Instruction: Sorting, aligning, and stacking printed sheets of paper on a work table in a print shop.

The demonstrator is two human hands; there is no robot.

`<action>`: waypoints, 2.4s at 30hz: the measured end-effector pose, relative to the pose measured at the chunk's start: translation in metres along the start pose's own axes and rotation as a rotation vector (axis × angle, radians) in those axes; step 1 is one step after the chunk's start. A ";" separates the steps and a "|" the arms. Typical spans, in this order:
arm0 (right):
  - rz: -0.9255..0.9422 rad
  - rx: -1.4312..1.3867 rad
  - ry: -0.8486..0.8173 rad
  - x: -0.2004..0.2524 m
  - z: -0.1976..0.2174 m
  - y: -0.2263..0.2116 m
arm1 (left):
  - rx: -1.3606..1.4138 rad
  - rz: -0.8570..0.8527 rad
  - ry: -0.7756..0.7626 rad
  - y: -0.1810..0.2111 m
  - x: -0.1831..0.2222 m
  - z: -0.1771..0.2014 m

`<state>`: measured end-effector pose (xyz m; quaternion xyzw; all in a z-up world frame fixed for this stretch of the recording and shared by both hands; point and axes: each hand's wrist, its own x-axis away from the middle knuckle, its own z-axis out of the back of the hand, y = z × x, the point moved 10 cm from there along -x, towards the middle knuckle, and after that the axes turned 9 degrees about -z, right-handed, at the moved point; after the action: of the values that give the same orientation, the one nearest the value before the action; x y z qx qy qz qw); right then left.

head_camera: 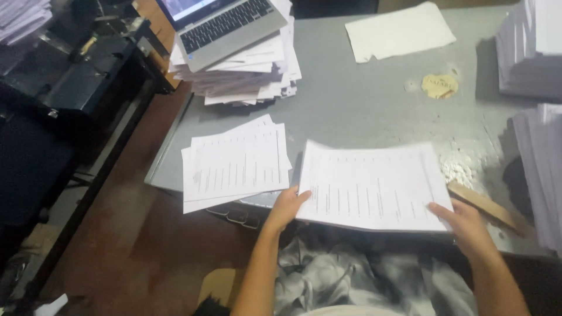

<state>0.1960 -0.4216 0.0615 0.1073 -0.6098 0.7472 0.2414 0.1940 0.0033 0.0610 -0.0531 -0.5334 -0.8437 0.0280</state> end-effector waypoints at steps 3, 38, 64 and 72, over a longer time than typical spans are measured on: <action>-0.265 -0.108 -0.167 -0.033 -0.005 0.044 | 0.546 0.168 -0.087 -0.019 0.004 -0.025; 0.224 -0.095 -0.421 0.049 -0.239 -0.116 | 0.146 -0.016 0.599 -0.058 0.063 0.249; 1.176 0.836 -0.023 0.070 -0.340 -0.049 | 0.317 0.338 0.504 -0.176 0.073 0.264; 0.386 0.530 -0.275 0.066 -0.123 0.083 | 0.184 0.455 -0.003 -0.089 0.058 0.119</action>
<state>0.1144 -0.2996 -0.0087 0.1486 -0.4307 0.8898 -0.0251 0.1346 0.1492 0.0382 -0.1701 -0.5824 -0.7635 0.2212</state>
